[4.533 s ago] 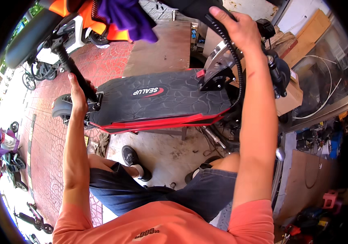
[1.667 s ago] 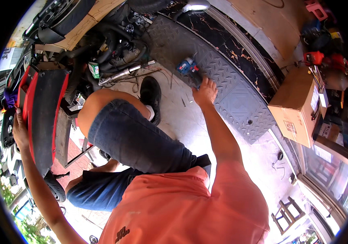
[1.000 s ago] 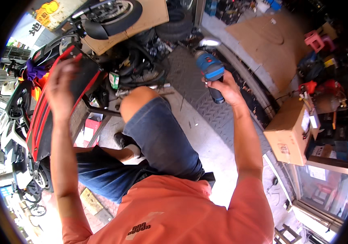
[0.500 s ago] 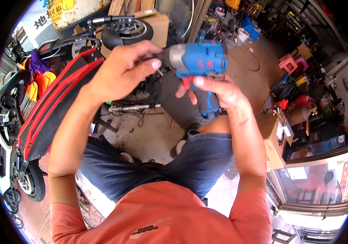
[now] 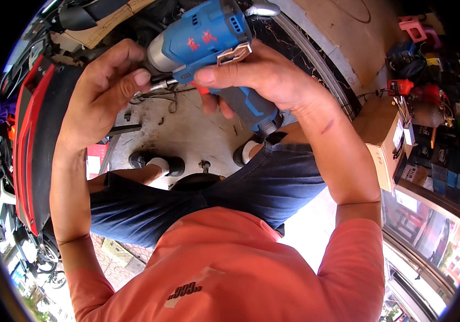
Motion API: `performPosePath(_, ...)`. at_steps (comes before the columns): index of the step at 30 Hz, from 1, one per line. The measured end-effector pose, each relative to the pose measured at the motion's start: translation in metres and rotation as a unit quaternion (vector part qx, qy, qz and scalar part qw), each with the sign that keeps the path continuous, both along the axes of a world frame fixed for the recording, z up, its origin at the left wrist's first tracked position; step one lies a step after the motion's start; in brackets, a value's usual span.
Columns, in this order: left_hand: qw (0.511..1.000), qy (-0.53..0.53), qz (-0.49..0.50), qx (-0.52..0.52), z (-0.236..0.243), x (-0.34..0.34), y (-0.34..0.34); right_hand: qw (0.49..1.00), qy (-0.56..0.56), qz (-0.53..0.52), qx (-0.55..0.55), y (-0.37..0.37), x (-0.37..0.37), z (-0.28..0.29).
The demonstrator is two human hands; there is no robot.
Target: The person pushes an electric scooter from a sidewalk into a shop, removes the seat and a fluorescent vest, retrieves components from a workbench, and begins working on the rear brake assembly by hand.
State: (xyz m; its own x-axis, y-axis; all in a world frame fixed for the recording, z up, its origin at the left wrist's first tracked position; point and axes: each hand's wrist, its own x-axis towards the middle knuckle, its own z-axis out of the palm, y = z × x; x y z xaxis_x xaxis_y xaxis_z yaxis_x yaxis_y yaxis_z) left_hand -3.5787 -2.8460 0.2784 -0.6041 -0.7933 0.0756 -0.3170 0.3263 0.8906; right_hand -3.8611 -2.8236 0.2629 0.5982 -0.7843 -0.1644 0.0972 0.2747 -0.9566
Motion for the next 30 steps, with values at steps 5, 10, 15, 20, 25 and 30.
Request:
performPosePath(5,0.995,0.052,0.045,-0.068,-0.02,-0.033,-0.011,1.0,-0.019,-0.008,0.016,-0.019,-0.027,-0.007)
performPosePath(10,0.989,0.052,0.083,-0.111,-0.032,-0.054,-0.022,0.998,-0.015,-0.052,-0.016,-0.025,-0.053,-0.014)
performPosePath(15,0.986,-0.02,0.162,0.028,-0.119,-0.066,-0.047,0.984,-0.133,-0.116,-0.008,-0.034,-0.091,-0.009)
performPosePath(20,0.937,-0.35,0.006,0.007,-0.383,-0.089,-0.026,0.945,-0.159,-0.284,-0.025,-0.04,-0.098,-0.006)
performPosePath(25,0.859,-0.425,0.134,0.251,-0.426,-0.178,0.056,0.924,-0.126,-0.357,0.058,-0.017,-0.118,-0.003)
performPosePath(30,0.834,-0.447,0.16,0.282,-0.453,-0.201,0.07,0.951,-0.006,-0.307,0.032,0.016,-0.13,-0.008)
